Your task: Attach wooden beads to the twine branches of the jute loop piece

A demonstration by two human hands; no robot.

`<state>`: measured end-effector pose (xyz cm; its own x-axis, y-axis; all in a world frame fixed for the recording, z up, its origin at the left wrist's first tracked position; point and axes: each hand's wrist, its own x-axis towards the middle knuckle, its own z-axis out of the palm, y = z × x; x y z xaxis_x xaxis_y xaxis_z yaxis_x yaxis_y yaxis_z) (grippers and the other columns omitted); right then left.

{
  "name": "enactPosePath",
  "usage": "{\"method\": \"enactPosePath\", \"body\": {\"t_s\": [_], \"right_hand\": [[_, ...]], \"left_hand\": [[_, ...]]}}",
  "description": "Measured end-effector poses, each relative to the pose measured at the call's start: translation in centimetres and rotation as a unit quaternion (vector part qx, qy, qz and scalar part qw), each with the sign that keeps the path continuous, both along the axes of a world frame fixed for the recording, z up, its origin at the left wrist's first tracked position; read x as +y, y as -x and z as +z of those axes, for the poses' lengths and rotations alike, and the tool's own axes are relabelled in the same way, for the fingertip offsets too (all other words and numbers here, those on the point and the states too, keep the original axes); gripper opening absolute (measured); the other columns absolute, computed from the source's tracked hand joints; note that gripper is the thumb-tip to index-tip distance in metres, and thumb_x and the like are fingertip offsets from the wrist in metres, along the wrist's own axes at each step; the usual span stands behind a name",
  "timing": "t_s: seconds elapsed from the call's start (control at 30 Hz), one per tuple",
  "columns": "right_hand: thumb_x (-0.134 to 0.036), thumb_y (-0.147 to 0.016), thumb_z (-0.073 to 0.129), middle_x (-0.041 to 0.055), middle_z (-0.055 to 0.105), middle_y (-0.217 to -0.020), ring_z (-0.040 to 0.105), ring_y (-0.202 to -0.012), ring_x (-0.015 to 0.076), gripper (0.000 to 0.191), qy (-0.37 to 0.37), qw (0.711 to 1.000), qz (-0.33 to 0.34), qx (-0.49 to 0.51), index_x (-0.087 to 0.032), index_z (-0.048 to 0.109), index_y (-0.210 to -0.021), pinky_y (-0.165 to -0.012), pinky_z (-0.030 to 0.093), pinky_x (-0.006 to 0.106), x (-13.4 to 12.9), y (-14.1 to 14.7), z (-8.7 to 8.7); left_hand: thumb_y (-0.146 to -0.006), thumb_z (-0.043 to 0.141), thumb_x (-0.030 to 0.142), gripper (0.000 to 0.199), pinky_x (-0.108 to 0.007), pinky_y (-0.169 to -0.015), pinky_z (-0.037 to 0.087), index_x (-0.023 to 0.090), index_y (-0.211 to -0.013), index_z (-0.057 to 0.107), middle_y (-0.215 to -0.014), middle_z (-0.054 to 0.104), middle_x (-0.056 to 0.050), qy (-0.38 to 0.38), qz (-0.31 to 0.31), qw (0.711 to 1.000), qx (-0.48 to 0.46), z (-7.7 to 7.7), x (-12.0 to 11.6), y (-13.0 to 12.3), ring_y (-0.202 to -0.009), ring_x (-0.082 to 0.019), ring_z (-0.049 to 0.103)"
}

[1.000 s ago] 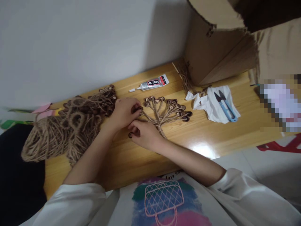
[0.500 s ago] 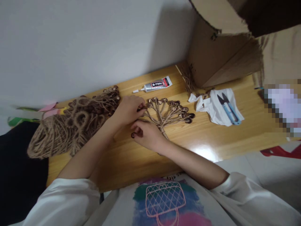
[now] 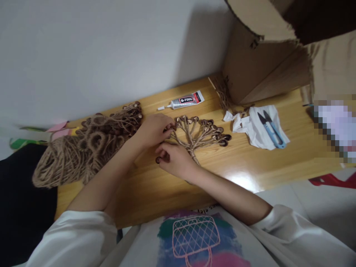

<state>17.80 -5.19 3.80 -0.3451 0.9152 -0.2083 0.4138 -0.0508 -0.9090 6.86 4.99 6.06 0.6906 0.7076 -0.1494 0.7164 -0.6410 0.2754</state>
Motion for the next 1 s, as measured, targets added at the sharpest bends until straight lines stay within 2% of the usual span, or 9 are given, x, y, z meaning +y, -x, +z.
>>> {"method": "enactPosePath", "body": {"t_s": [0.37, 1.0], "right_hand": [[-0.01, -0.075, 0.063, 0.0012, 0.068, -0.08, 0.06, -0.072, 0.0126, 0.02, -0.007, 1.0, -0.008, 0.009, -0.017, 0.066, -0.094, -0.068, 0.042, 0.024, -0.1, 0.0, -0.3], [-0.01, -0.075, 0.063, 0.0036, 0.07, -0.084, 0.062, -0.075, 0.014, 0.023, -0.007, 1.0, -0.001, -0.003, -0.014, 0.067, -0.098, -0.07, 0.043, 0.025, -0.1, -0.1, -0.2]], "left_hand": [[-0.078, 0.047, 0.018, 0.026, -0.036, -0.081, 0.049, 0.015, -0.093, 0.069, -0.086, 0.07, -0.007, 0.002, -0.042, 0.999, 0.02, 0.0, 0.4, 0.2, -0.087, -0.025, 0.063], [-0.077, 0.048, 0.018, 0.024, -0.038, -0.08, 0.049, 0.014, -0.087, 0.07, -0.083, 0.07, -0.008, -0.009, -0.012, 0.999, 0.05, 0.4, 0.0, -0.9, -0.084, -0.025, 0.064]]}}
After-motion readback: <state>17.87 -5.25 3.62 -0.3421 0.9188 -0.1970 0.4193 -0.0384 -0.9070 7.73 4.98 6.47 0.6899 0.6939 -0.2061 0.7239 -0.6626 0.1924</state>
